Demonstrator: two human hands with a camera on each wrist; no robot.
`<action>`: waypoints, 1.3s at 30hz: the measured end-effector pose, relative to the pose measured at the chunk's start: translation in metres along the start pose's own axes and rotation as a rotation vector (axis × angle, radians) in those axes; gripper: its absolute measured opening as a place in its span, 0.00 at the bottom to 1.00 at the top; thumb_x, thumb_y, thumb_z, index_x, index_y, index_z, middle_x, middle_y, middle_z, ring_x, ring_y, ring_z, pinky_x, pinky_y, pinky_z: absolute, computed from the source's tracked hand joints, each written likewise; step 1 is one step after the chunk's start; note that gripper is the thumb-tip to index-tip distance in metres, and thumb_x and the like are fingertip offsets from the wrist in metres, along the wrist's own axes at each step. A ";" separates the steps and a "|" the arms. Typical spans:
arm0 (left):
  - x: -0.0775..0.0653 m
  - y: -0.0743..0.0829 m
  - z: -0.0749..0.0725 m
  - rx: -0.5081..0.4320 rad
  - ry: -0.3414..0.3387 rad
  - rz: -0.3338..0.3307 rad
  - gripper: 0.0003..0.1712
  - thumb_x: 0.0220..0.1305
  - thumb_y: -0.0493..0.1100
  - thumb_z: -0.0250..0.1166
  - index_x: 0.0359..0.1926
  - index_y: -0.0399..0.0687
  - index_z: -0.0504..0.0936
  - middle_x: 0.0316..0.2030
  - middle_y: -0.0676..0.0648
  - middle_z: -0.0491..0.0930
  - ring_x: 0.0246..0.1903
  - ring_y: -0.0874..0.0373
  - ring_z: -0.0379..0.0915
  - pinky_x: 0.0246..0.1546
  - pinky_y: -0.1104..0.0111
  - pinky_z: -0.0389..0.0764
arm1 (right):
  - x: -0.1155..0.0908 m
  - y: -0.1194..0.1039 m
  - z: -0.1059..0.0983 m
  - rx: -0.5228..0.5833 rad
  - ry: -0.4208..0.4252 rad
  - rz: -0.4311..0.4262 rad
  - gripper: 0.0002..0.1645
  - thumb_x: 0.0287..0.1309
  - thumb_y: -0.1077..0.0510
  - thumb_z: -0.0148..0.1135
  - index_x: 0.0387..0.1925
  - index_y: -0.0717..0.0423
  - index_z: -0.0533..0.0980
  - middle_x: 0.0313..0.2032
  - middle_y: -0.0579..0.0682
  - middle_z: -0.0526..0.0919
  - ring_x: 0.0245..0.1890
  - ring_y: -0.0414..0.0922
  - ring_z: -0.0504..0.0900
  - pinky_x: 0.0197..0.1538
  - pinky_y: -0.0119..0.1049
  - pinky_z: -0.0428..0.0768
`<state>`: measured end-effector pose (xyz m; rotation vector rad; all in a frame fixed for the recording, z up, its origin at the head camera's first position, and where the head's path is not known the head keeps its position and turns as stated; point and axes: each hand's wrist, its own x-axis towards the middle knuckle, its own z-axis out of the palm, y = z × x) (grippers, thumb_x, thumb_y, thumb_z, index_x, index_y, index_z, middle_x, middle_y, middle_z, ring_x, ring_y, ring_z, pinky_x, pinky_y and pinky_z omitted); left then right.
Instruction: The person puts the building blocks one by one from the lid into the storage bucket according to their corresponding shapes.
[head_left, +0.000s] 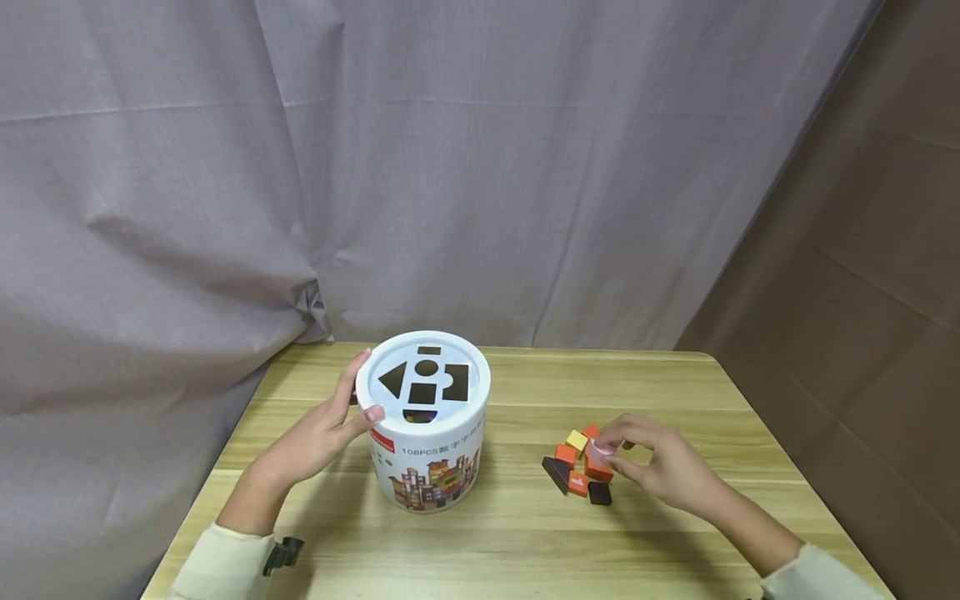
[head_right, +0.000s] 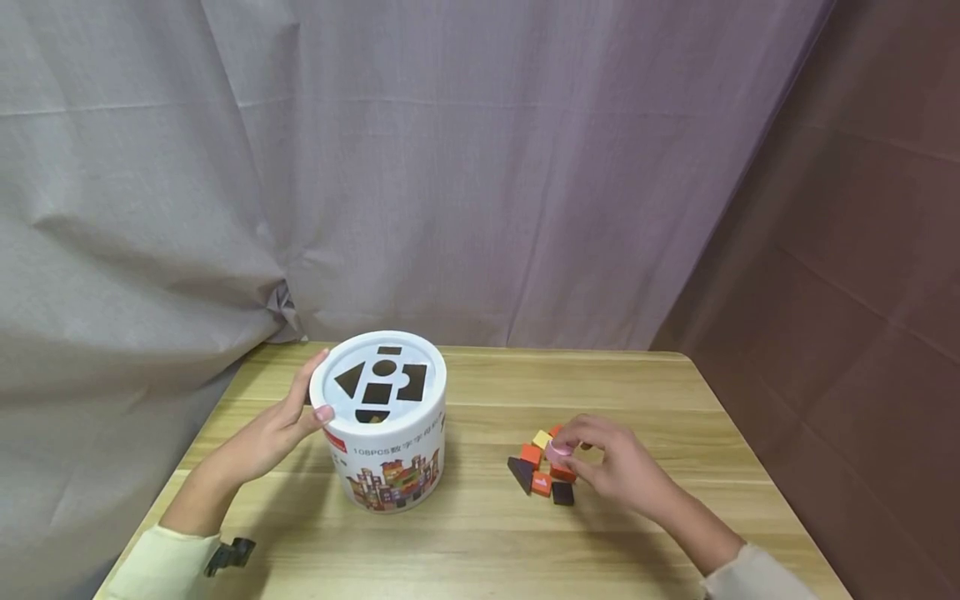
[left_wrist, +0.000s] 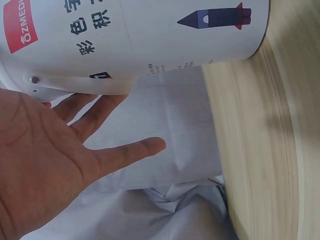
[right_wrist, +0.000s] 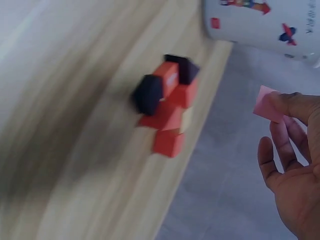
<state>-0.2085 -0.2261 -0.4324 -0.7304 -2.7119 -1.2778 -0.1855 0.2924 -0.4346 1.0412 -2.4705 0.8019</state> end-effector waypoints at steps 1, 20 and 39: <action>0.000 0.000 0.000 0.000 0.000 0.002 0.50 0.85 0.58 0.60 0.90 0.79 0.35 0.80 0.34 0.69 0.76 0.32 0.71 0.71 0.24 0.70 | 0.004 -0.002 -0.001 0.016 0.000 -0.008 0.29 0.47 0.75 0.85 0.47 0.45 0.89 0.45 0.40 0.91 0.41 0.37 0.87 0.46 0.22 0.83; -0.001 0.000 0.000 -0.014 0.005 -0.001 0.51 0.85 0.57 0.61 0.89 0.82 0.35 0.81 0.38 0.68 0.76 0.35 0.72 0.73 0.25 0.70 | 0.060 -0.044 -0.001 0.141 -0.011 -0.093 0.23 0.54 0.70 0.85 0.45 0.43 0.89 0.46 0.37 0.91 0.46 0.38 0.89 0.48 0.25 0.86; -0.001 0.000 0.000 -0.012 0.007 -0.003 0.50 0.85 0.59 0.60 0.89 0.80 0.36 0.82 0.37 0.68 0.77 0.34 0.71 0.72 0.25 0.70 | 0.110 -0.083 0.013 0.246 0.008 -0.127 0.18 0.59 0.69 0.82 0.47 0.47 0.90 0.49 0.42 0.93 0.48 0.41 0.91 0.53 0.33 0.90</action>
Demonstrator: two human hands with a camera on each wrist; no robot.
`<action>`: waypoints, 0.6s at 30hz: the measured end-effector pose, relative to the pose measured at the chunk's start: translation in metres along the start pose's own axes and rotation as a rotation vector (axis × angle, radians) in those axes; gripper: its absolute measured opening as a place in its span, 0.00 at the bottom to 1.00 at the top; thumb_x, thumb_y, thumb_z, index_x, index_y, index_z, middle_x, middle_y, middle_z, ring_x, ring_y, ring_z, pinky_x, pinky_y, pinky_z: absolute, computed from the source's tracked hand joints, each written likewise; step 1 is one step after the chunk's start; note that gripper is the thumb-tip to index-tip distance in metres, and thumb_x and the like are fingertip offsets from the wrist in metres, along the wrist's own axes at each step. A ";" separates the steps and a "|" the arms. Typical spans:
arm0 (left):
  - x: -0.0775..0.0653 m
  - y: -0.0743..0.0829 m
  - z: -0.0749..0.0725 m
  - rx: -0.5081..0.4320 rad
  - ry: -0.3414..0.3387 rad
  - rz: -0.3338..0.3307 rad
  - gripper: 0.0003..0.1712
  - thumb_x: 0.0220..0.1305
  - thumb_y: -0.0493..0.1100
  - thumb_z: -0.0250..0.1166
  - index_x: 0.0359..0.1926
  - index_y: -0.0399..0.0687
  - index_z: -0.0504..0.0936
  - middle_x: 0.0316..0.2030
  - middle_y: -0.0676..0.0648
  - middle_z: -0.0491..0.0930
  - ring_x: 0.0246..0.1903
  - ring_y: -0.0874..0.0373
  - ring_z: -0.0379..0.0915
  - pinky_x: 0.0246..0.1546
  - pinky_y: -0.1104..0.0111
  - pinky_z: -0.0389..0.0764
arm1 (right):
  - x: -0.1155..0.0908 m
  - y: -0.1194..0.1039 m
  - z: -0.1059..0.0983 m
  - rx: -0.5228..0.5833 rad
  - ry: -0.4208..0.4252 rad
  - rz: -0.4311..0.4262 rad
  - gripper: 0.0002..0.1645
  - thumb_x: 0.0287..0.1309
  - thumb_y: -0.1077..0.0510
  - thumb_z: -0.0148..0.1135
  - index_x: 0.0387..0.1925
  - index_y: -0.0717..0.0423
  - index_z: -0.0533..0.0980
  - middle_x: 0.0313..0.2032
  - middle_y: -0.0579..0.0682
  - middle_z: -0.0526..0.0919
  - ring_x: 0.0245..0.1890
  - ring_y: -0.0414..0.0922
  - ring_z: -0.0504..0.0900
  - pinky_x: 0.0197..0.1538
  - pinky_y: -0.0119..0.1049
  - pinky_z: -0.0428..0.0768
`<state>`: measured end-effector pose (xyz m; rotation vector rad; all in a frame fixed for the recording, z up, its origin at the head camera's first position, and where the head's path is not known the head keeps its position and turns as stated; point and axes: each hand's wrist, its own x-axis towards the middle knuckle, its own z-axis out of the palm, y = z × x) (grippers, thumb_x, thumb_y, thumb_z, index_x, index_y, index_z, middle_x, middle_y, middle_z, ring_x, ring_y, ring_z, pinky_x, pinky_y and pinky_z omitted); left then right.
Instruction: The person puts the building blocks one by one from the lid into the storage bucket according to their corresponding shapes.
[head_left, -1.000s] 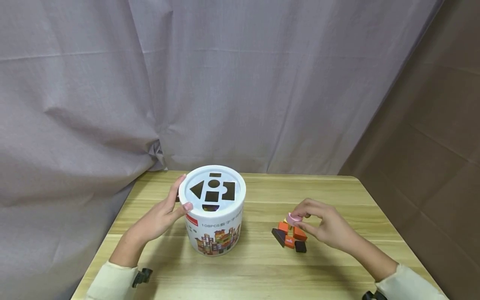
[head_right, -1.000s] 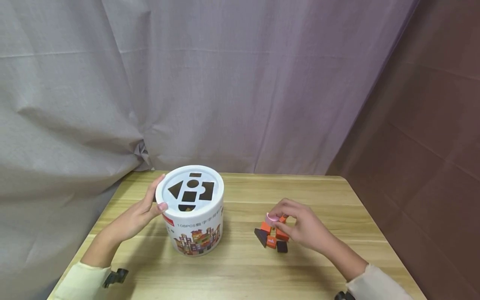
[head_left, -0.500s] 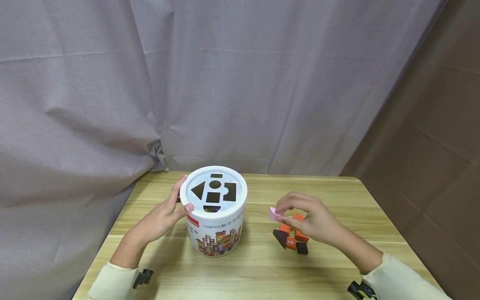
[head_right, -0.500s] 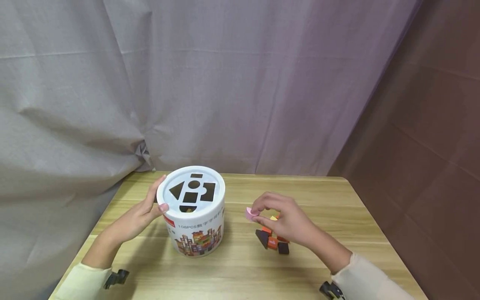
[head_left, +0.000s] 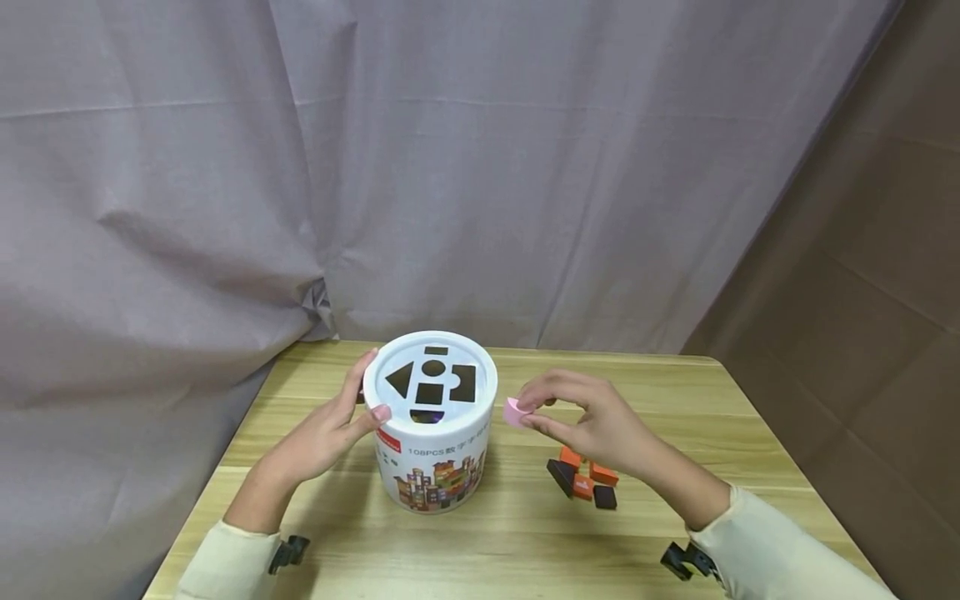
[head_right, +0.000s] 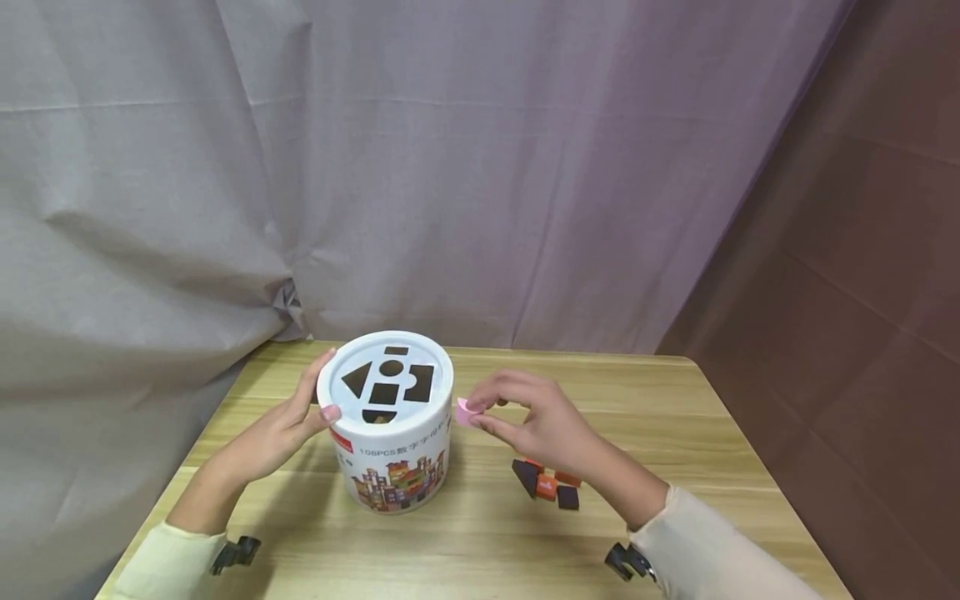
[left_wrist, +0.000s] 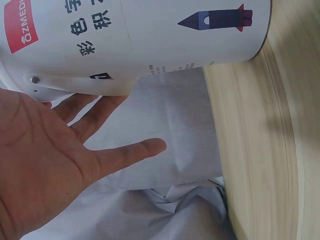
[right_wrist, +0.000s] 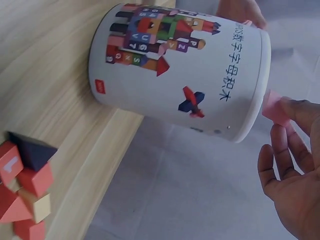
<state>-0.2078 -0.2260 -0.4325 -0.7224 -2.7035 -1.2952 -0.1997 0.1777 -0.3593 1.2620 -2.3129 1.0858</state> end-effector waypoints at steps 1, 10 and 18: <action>0.000 0.000 0.000 0.000 -0.001 -0.002 0.50 0.85 0.59 0.60 0.89 0.80 0.36 0.81 0.36 0.68 0.77 0.33 0.71 0.72 0.25 0.70 | 0.002 0.000 0.002 0.003 0.000 -0.004 0.18 0.59 0.69 0.82 0.46 0.48 0.90 0.49 0.43 0.93 0.48 0.41 0.91 0.53 0.33 0.90; -0.001 0.000 0.001 -0.012 -0.001 -0.017 0.50 0.84 0.59 0.61 0.89 0.83 0.35 0.82 0.37 0.67 0.77 0.34 0.70 0.73 0.25 0.69 | 0.017 -0.001 0.014 0.045 0.001 -0.022 0.16 0.63 0.68 0.79 0.48 0.48 0.91 0.50 0.46 0.94 0.49 0.42 0.91 0.51 0.34 0.90; -0.001 -0.001 0.001 -0.017 0.006 -0.002 0.50 0.84 0.58 0.61 0.89 0.81 0.36 0.82 0.37 0.67 0.77 0.33 0.70 0.73 0.25 0.69 | 0.028 -0.005 0.019 0.107 0.015 -0.037 0.16 0.64 0.69 0.78 0.48 0.49 0.90 0.51 0.48 0.94 0.51 0.44 0.91 0.51 0.40 0.91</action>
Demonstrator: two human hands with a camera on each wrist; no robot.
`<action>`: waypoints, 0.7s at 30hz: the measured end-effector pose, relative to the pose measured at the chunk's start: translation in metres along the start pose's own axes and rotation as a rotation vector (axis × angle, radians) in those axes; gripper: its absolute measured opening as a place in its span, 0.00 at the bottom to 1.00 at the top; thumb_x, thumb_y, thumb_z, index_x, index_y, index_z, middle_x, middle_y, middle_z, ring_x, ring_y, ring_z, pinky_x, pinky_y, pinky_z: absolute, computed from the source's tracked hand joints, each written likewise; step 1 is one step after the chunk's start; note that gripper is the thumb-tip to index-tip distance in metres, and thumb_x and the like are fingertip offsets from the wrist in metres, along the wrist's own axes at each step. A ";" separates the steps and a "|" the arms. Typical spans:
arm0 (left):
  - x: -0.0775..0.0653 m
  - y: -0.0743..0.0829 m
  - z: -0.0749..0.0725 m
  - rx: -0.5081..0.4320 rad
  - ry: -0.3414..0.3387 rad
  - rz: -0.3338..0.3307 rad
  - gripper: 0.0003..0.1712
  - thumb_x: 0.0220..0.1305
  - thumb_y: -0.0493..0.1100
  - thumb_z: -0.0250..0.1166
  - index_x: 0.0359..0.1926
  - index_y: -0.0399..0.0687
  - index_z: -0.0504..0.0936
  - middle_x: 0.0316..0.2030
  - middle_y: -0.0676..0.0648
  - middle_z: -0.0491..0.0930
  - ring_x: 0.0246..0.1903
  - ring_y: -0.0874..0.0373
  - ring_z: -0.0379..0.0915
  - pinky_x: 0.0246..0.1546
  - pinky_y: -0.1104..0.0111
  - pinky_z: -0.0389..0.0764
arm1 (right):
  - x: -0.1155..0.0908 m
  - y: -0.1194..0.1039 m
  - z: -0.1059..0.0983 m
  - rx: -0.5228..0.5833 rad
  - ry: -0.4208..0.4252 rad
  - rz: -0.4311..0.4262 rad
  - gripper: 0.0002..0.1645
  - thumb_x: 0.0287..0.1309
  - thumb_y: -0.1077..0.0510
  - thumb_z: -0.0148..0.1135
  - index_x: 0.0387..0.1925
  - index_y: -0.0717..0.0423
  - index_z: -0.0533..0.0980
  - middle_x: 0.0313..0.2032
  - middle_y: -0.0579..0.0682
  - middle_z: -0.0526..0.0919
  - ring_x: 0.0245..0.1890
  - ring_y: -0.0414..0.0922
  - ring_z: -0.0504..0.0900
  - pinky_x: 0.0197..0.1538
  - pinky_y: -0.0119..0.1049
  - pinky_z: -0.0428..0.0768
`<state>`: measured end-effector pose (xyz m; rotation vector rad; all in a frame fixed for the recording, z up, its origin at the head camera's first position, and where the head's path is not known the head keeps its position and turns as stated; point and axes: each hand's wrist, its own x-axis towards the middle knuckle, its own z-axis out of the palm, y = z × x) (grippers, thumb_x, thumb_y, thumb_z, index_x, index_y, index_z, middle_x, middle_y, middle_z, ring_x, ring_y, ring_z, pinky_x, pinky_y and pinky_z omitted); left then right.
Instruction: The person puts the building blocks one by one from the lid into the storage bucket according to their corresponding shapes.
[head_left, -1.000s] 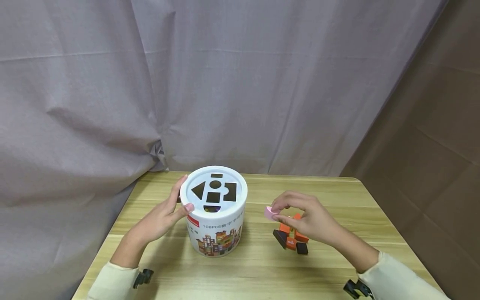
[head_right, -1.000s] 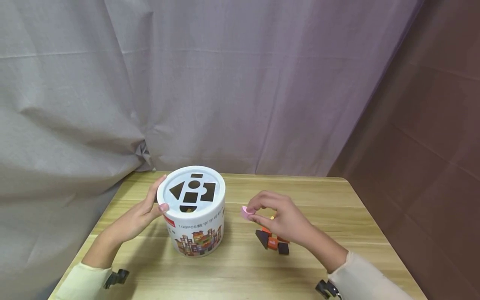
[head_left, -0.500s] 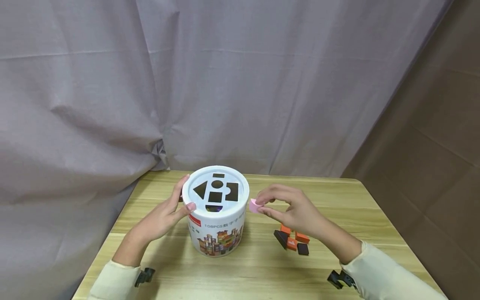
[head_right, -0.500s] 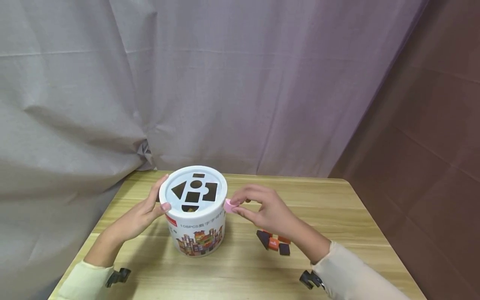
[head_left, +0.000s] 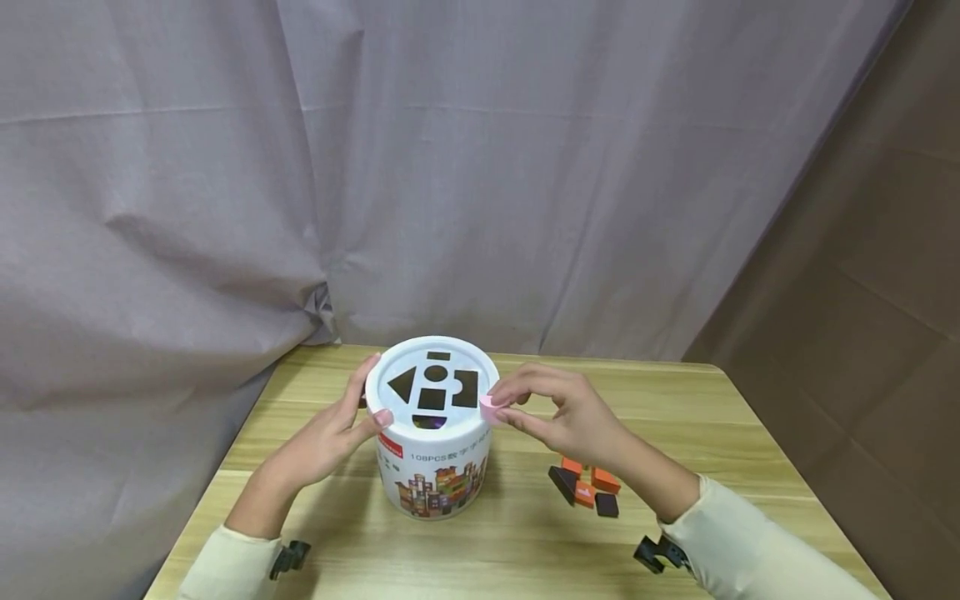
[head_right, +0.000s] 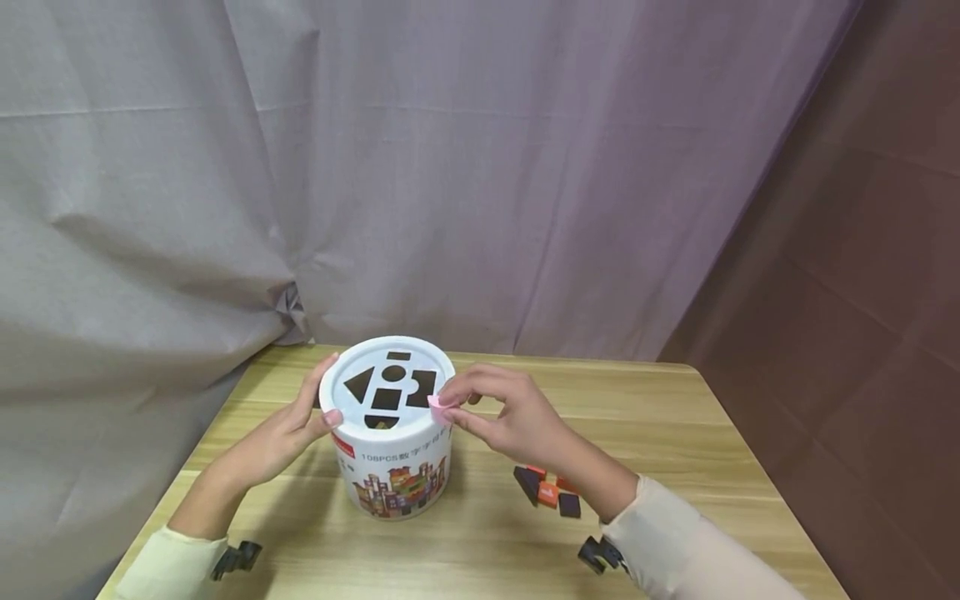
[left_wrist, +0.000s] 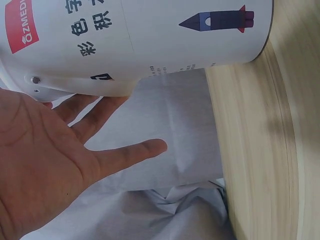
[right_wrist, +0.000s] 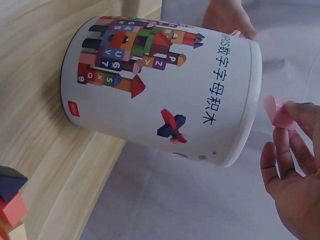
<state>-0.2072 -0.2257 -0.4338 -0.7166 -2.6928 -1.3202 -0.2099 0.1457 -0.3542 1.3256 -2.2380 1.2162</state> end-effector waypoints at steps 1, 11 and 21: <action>0.000 0.000 0.000 -0.004 0.000 -0.003 0.50 0.84 0.58 0.61 0.89 0.82 0.36 0.82 0.37 0.67 0.77 0.34 0.71 0.73 0.25 0.69 | 0.001 0.000 0.001 0.006 0.001 0.002 0.16 0.63 0.69 0.79 0.48 0.49 0.90 0.51 0.48 0.94 0.51 0.44 0.91 0.51 0.39 0.91; 0.001 0.002 0.005 -0.010 0.000 -0.001 0.50 0.85 0.59 0.61 0.89 0.83 0.35 0.82 0.37 0.68 0.76 0.35 0.71 0.72 0.25 0.71 | 0.013 0.001 0.014 0.012 -0.008 -0.038 0.14 0.63 0.68 0.79 0.46 0.49 0.90 0.50 0.49 0.94 0.49 0.45 0.91 0.47 0.41 0.92; 0.005 0.005 0.007 -0.005 0.005 -0.004 0.51 0.84 0.60 0.61 0.89 0.83 0.35 0.82 0.36 0.67 0.77 0.34 0.71 0.73 0.25 0.69 | 0.023 -0.001 0.022 0.010 -0.013 -0.062 0.12 0.63 0.67 0.80 0.45 0.51 0.90 0.48 0.49 0.94 0.43 0.42 0.90 0.42 0.40 0.92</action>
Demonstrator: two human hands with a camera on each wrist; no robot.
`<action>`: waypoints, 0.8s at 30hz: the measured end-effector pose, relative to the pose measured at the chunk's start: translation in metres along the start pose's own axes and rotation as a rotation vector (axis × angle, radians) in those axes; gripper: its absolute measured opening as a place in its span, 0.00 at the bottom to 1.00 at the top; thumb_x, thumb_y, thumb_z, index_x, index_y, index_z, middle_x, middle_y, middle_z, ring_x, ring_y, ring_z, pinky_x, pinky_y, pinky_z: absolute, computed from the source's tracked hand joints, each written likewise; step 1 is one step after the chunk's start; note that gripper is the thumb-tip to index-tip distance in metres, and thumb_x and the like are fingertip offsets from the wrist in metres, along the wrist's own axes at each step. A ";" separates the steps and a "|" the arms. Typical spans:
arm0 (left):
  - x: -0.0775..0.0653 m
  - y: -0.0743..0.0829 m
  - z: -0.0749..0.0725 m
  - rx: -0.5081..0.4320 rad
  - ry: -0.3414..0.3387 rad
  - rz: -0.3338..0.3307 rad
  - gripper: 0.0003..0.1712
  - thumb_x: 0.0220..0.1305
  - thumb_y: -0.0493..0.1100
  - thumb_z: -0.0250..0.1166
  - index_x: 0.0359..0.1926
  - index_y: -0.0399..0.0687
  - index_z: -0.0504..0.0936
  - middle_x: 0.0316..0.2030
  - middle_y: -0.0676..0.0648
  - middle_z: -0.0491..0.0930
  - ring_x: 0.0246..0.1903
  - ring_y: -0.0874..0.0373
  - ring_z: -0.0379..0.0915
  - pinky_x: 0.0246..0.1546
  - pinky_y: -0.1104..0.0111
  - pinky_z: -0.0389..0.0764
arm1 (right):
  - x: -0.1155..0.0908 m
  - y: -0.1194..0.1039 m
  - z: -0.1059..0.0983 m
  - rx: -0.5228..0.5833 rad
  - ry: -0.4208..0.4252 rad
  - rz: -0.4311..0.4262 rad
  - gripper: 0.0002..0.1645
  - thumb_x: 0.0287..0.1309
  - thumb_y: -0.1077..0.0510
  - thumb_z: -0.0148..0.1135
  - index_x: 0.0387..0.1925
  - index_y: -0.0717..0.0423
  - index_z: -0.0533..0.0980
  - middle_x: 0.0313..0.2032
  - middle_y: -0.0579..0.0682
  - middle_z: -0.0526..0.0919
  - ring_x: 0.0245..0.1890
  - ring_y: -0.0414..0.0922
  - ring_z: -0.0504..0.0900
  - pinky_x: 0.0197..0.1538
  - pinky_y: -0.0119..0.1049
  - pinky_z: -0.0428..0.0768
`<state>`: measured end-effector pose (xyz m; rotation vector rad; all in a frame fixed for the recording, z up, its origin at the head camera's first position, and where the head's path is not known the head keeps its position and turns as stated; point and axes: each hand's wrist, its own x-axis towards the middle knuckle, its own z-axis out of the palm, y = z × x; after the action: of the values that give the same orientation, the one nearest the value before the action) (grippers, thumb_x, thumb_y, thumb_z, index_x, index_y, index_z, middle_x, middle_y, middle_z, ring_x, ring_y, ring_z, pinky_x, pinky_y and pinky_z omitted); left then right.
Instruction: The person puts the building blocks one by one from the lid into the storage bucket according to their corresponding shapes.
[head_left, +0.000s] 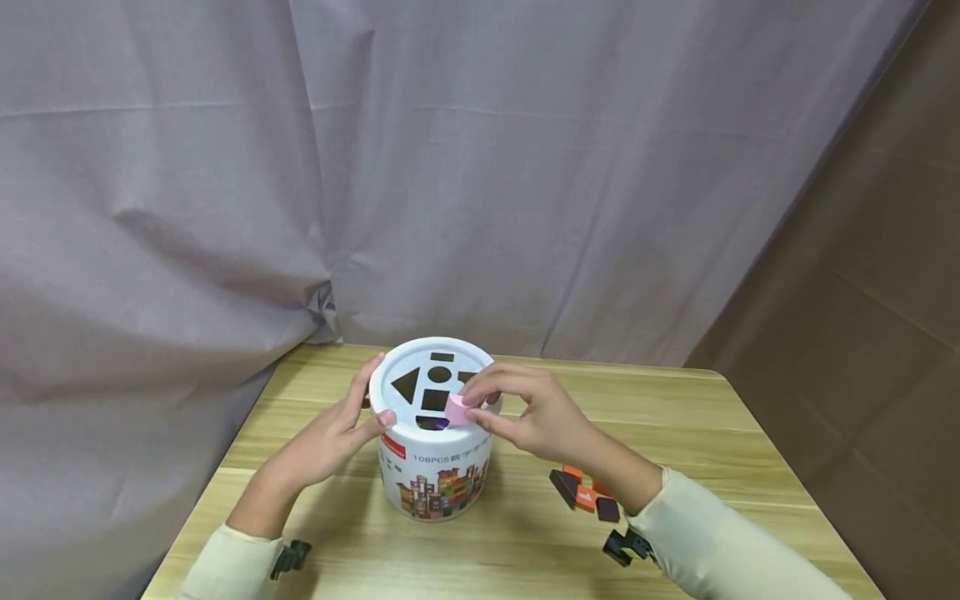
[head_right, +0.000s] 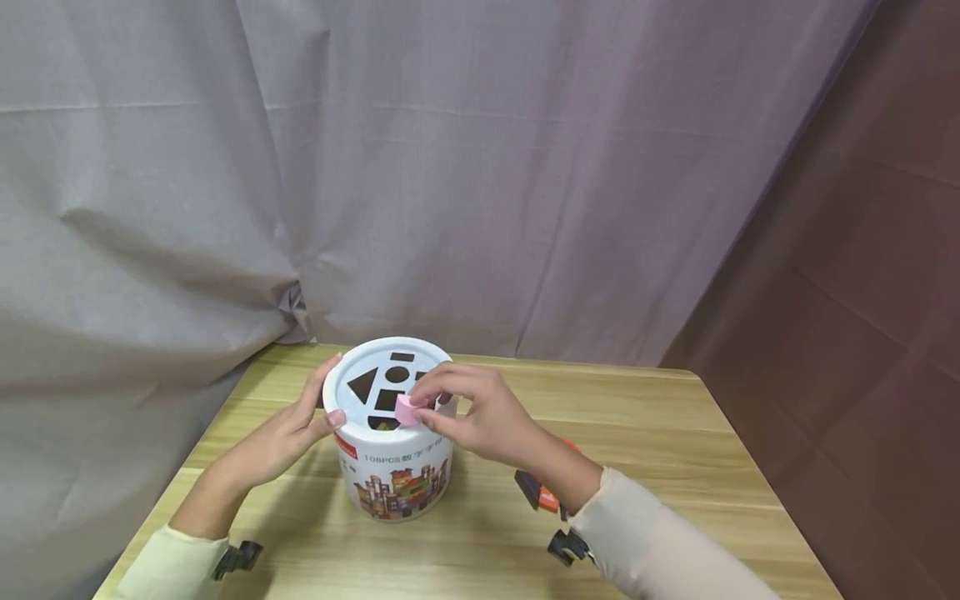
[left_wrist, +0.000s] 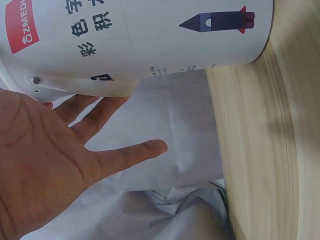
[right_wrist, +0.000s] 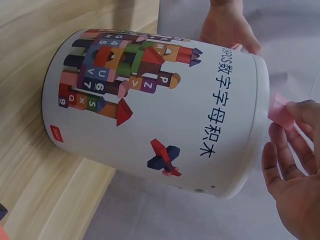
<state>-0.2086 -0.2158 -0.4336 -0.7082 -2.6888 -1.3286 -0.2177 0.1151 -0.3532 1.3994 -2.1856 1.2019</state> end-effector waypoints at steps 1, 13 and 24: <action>0.000 0.000 0.000 -0.002 -0.001 0.001 0.51 0.84 0.59 0.61 0.89 0.82 0.35 0.82 0.36 0.67 0.77 0.34 0.71 0.73 0.26 0.69 | 0.001 0.000 0.001 -0.001 -0.002 0.000 0.11 0.63 0.67 0.80 0.45 0.51 0.90 0.48 0.49 0.94 0.43 0.43 0.90 0.42 0.41 0.92; 0.002 -0.001 0.003 0.007 0.000 0.005 0.49 0.85 0.60 0.59 0.90 0.78 0.36 0.80 0.34 0.69 0.76 0.33 0.71 0.73 0.26 0.70 | 0.008 -0.002 0.009 0.019 -0.034 -0.022 0.11 0.63 0.67 0.80 0.44 0.52 0.90 0.48 0.49 0.94 0.51 0.45 0.92 0.58 0.39 0.91; 0.004 0.003 0.001 0.009 -0.005 0.009 0.49 0.86 0.61 0.58 0.90 0.79 0.36 0.80 0.34 0.70 0.76 0.33 0.71 0.73 0.26 0.71 | 0.015 0.005 0.020 -0.010 -0.018 -0.119 0.12 0.59 0.70 0.81 0.42 0.56 0.91 0.45 0.51 0.95 0.49 0.48 0.93 0.55 0.39 0.91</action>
<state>-0.2104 -0.2117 -0.4311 -0.7226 -2.6900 -1.3138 -0.2261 0.0916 -0.3586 1.5189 -2.0843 1.1391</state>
